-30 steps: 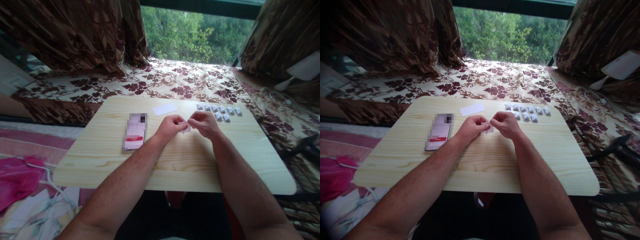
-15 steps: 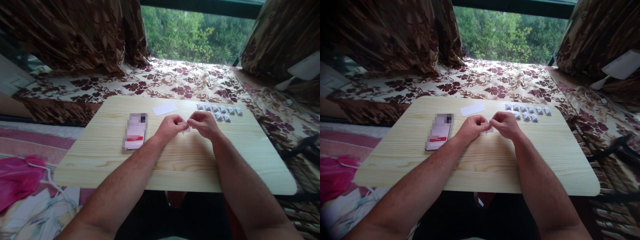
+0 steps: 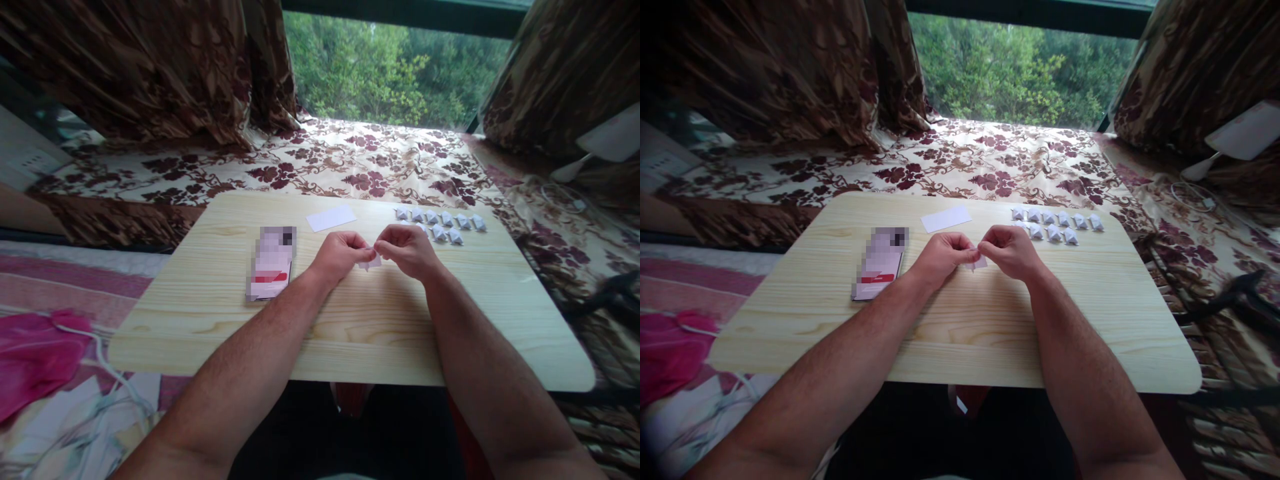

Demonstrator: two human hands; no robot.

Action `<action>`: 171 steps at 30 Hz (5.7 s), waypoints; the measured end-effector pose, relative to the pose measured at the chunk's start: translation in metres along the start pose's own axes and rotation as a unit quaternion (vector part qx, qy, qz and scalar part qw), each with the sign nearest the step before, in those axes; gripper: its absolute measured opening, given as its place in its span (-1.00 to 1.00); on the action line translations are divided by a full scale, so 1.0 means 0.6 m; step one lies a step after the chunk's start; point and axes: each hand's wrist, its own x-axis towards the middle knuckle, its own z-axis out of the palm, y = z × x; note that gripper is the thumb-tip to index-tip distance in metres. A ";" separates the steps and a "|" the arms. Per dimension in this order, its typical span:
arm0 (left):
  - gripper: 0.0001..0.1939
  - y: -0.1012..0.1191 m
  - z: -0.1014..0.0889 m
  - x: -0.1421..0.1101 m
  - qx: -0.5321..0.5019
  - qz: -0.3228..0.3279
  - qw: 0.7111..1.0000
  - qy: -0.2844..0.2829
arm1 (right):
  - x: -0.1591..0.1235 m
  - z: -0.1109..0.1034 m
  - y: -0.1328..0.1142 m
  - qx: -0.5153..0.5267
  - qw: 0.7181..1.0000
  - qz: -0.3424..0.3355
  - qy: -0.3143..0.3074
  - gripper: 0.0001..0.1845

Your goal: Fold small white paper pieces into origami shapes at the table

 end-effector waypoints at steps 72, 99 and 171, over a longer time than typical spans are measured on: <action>-0.85 0.003 -0.001 0.001 0.028 0.016 0.999 0.002 | 0.006 0.016 0.010 0.024 0.997 -0.007 0.073 -0.85; -0.85 -0.009 0.004 0.005 0.009 0.037 0.998 0.058 | 0.001 0.029 0.028 0.037 0.991 -0.094 0.094 -0.96; -0.81 0.000 0.001 0.006 -0.104 -0.037 0.992 0.069 | 0.001 0.028 0.011 0.066 0.992 -0.038 0.105 -0.83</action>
